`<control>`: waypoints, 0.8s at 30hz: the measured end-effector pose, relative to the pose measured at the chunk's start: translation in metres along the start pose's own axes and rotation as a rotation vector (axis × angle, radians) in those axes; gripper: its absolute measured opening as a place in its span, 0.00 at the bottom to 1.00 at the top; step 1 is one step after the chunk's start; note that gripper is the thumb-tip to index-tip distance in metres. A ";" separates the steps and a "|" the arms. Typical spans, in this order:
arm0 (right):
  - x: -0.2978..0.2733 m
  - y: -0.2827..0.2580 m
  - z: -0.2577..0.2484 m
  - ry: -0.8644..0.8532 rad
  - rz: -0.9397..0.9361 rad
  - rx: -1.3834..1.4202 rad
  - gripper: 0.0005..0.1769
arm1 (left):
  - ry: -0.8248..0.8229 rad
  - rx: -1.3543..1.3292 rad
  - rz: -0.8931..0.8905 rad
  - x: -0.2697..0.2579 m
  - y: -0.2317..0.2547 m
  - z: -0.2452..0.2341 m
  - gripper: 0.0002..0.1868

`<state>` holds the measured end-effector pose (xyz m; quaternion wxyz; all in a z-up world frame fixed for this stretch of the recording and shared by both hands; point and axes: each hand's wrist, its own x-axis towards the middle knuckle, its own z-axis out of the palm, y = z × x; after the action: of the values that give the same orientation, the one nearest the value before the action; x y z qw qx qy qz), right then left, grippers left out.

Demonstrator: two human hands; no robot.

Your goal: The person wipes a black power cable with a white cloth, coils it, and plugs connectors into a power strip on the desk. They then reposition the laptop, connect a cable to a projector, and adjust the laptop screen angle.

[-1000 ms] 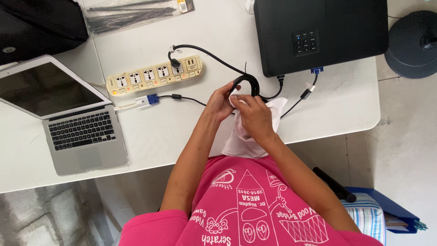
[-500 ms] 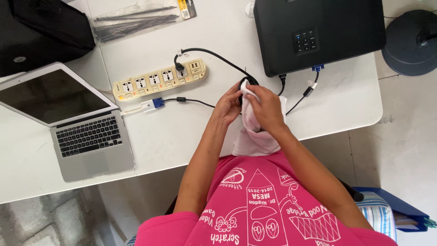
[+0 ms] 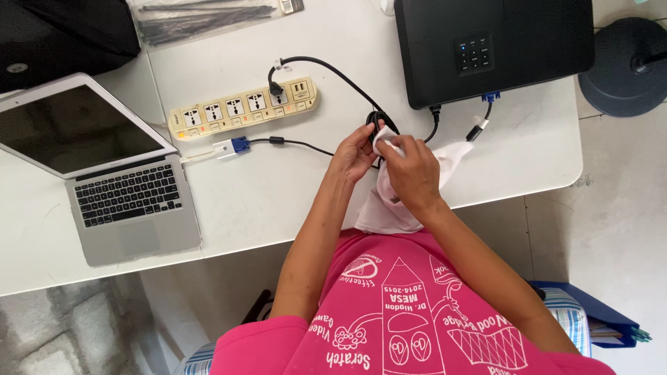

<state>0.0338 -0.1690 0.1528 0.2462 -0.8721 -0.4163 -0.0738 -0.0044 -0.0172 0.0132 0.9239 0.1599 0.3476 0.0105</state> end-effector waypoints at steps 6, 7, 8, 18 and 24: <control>0.005 0.002 0.002 0.048 -0.014 -0.031 0.18 | 0.130 -0.049 -0.034 -0.001 -0.009 0.009 0.11; 0.008 0.000 0.003 0.052 0.001 -0.029 0.18 | 0.116 -0.051 -0.023 0.000 -0.011 0.009 0.11; 0.012 -0.003 0.005 0.057 0.015 -0.027 0.19 | 0.102 -0.053 -0.011 0.002 -0.012 0.008 0.11; 0.001 -0.014 0.001 0.049 0.058 -0.121 0.24 | 0.125 -0.085 -0.098 0.006 0.006 0.012 0.07; -0.012 -0.012 -0.006 0.054 0.184 -0.090 0.25 | 0.108 -0.173 -0.081 0.010 0.013 0.019 0.10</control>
<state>0.0171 -0.1739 0.1584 0.2235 -0.9145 -0.3241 -0.0931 0.0165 -0.0094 0.0247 0.9137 0.0647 0.4009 0.0119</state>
